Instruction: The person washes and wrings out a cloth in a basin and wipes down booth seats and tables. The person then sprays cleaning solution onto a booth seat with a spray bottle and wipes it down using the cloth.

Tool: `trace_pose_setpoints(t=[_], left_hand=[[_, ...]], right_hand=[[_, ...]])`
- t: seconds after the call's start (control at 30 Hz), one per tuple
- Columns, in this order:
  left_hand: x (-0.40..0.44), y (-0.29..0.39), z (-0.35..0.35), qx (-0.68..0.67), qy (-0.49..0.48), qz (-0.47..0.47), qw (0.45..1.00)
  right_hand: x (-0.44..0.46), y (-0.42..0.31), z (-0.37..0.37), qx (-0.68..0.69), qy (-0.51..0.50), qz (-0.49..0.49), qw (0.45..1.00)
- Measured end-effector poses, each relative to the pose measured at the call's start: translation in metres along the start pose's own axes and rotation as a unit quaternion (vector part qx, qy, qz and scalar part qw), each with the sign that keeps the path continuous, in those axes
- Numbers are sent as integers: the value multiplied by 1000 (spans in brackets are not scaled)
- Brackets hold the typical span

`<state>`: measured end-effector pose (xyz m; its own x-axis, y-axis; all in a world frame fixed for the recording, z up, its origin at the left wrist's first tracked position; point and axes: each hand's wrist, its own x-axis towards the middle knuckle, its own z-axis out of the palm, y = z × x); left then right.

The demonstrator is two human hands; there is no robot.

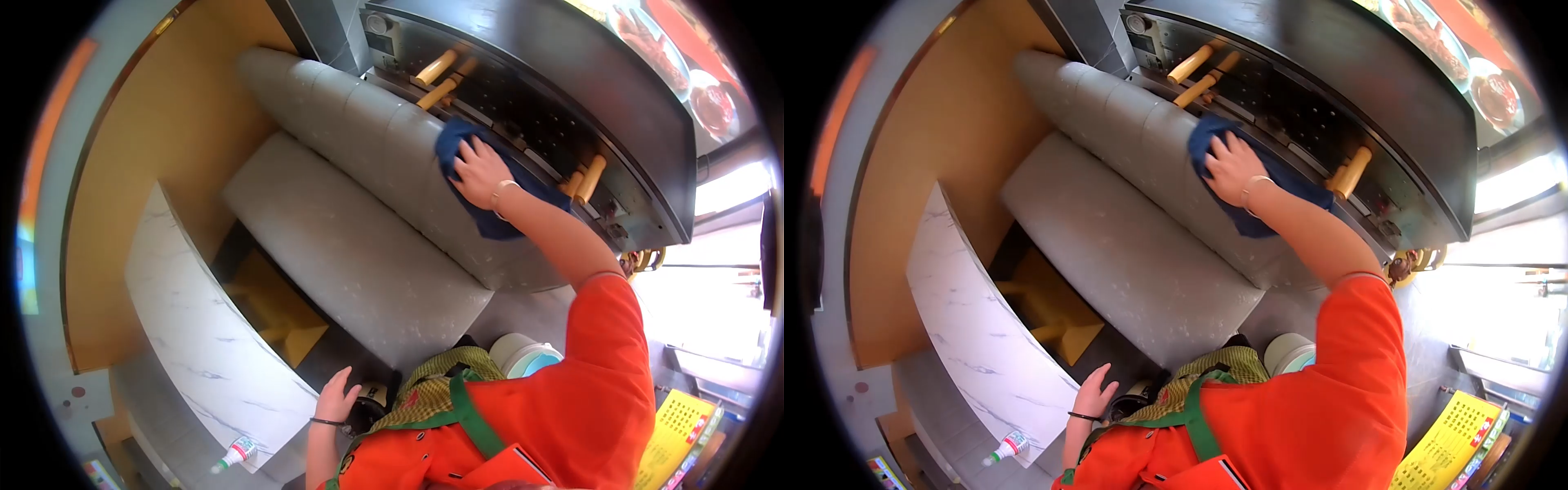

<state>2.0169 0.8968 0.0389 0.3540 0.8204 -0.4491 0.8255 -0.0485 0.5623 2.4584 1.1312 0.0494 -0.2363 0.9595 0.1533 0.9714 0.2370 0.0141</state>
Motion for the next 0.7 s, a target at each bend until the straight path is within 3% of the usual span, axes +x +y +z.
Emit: trace_pose_setpoints(t=[0.13, 0.2, 0.33, 0.47, 0.57, 0.67, 0.7], left_hand=[[-7, 2, 5, -10, 17, -29, 999], [-15, 3, 3, -28, 17, -54, 998], [-10, 1, -12, -12, 2, -38, 999], [2, -42, -27, 76, 14, 18, 997], [16, -65, -52, 219, 24, -31, 975], [26, -103, -68, 247, 62, -159, 954], [25, -111, -73, 228, 78, -208, 948]], right_hand=[[110, -36, 34, -93, 76, -81, 989], [151, -48, 48, -94, 65, -139, 984], [172, -63, 58, -103, 29, -121, 987], [71, -50, 42, -65, 66, -124, 988], [-36, -46, 12, -44, -48, -49, 997], [-126, -36, 1, -105, -103, -7, 989], [-133, -37, -5, -68, -162, 43, 984]])
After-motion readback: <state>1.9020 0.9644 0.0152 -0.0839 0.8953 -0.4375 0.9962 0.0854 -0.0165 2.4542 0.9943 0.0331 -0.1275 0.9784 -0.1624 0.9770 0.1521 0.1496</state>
